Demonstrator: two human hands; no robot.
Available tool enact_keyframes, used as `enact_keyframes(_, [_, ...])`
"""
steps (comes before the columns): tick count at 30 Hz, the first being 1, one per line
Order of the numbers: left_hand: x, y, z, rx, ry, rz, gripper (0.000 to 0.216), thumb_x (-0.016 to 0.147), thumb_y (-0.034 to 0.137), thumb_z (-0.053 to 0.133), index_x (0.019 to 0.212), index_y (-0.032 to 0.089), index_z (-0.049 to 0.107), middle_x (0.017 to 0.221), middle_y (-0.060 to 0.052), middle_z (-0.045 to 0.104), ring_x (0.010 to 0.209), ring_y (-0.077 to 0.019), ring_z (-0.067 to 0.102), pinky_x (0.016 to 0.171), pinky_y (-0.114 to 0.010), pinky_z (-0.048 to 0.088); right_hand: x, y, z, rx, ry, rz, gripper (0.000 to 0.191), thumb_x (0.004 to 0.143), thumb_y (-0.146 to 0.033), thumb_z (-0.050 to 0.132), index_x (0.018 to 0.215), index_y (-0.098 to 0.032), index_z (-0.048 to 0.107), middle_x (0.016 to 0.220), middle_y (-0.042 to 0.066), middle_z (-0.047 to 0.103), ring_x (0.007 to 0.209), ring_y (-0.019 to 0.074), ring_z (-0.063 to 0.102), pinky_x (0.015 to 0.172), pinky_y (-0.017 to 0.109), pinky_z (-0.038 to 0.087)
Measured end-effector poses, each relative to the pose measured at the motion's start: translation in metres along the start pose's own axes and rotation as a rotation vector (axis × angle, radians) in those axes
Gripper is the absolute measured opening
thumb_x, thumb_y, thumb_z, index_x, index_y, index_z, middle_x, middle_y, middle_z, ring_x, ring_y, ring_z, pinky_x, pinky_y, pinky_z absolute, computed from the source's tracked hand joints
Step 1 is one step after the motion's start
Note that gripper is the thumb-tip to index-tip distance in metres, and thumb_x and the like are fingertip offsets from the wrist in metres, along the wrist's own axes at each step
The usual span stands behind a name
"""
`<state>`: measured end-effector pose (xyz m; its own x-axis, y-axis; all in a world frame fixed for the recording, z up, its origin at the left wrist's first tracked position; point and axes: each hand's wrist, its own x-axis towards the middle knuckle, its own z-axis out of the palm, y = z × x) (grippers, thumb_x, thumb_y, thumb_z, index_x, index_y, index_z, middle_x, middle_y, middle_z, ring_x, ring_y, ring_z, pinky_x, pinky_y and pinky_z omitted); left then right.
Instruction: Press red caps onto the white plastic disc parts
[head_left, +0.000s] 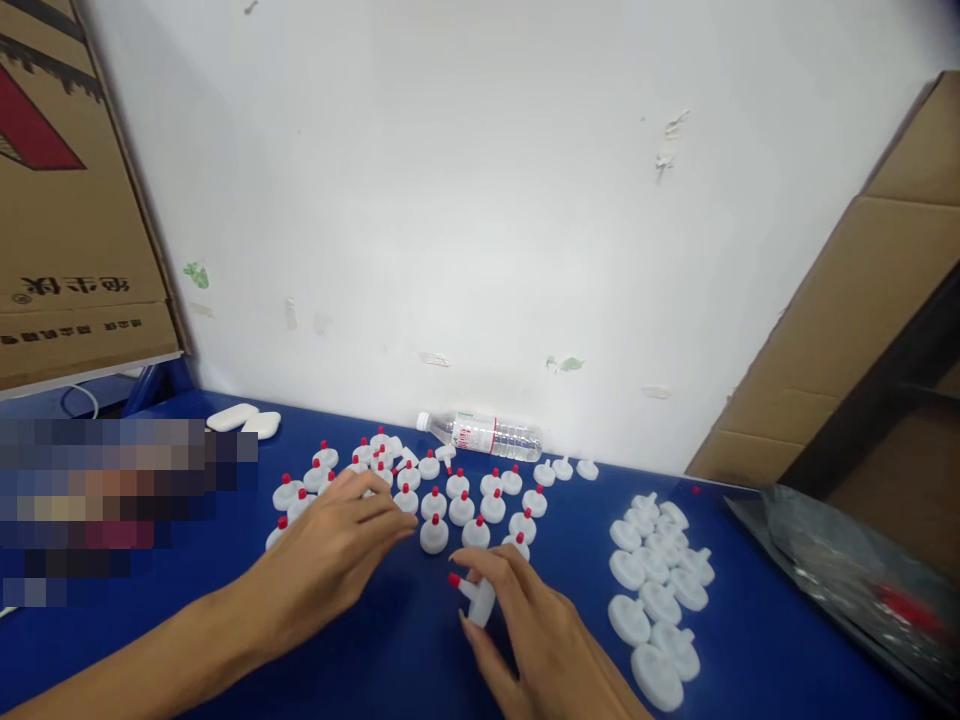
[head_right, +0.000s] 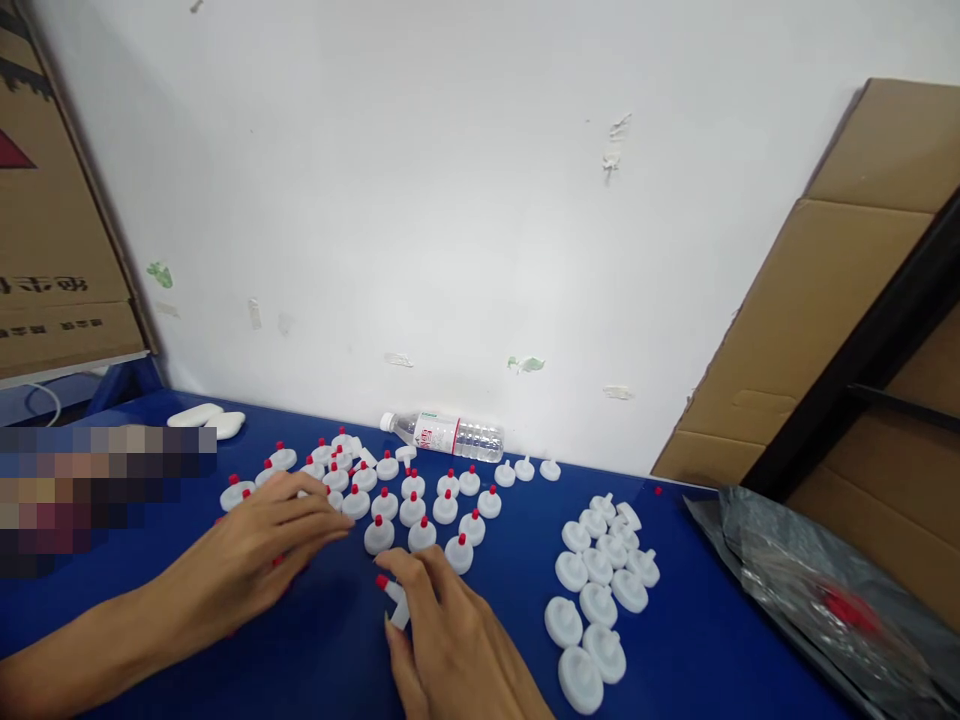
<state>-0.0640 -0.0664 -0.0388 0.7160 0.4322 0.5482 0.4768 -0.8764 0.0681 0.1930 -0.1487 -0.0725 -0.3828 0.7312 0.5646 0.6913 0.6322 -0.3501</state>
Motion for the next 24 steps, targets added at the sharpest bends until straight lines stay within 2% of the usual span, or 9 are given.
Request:
enact_keyframes(3, [0.0,-0.015,-0.003,0.192,-0.091,-0.075,0.031,0.11,0.012,0.043,0.099,0.019,0.071,0.086,-0.006,0.07,0.087,-0.0256,0.055,0.078,-0.038,0.039,0.001,0.001,-0.002,-0.034,-0.044,0.007,0.05,0.097,-0.012,0.047,0.145,-0.028,0.047,0.123,0.008,0.065,0.086,0.0204,0.077,0.072,0.034,0.067])
enact_keyframes(6, [-0.002,-0.024,-0.002,0.247,-0.136,-0.102,0.034,0.103,0.006,0.046,0.082,0.02,0.068,0.073,-0.005,0.065,0.078,-0.0261,0.051,0.072,-0.039,0.034,0.001,0.001,-0.005,-0.023,-0.11,0.001,0.041,0.099,-0.013,0.045,0.137,-0.026,0.053,0.121,0.008,0.064,0.086,0.0192,0.075,0.074,0.034,0.066])
enact_keyframes(9, [-0.004,-0.027,0.001,0.294,-0.179,-0.123,0.035,0.099,0.003,0.048,0.072,0.02,0.062,0.068,-0.004,0.064,0.074,-0.0264,0.05,0.07,-0.039,0.031,0.001,0.001,-0.005,0.007,-0.121,-0.009,0.031,0.101,-0.013,0.049,0.127,-0.027,0.059,0.116,0.006,0.066,0.091,0.0194,0.074,0.078,0.033,0.064])
enact_keyframes(14, [-0.009,-0.026,0.006,0.347,-0.23,-0.167,0.028,0.096,0.008,0.062,0.07,0.021,0.062,0.068,-0.005,0.067,0.075,-0.0285,0.055,0.07,-0.038,0.032,0.002,0.004,-0.003,0.088,-0.029,-0.091,0.02,0.1,-0.012,0.062,0.112,-0.027,0.062,0.106,-0.001,0.076,0.118,0.021,0.069,0.102,0.032,0.055])
enact_keyframes(19, [-0.017,-0.031,0.016,0.376,-0.274,-0.193,0.024,0.09,0.004,0.066,0.073,0.02,0.066,0.073,-0.006,0.07,0.072,-0.0283,0.059,0.069,-0.038,0.035,0.004,0.005,-0.003,0.087,-0.042,-0.04,0.019,0.097,-0.013,0.066,0.11,-0.028,0.063,0.097,-0.005,0.076,0.092,0.0175,0.072,0.087,0.03,0.056])
enact_keyframes(24, [-0.021,-0.036,0.021,0.358,-0.299,-0.179,0.031,0.092,0.0,0.054,0.075,0.021,0.068,0.075,-0.005,0.07,0.074,-0.0272,0.062,0.07,-0.037,0.038,0.002,0.006,-0.002,-0.005,-0.029,0.036,0.026,0.1,-0.012,0.06,0.119,-0.03,0.062,0.112,-0.001,0.075,0.099,0.0214,0.072,0.089,0.036,0.056])
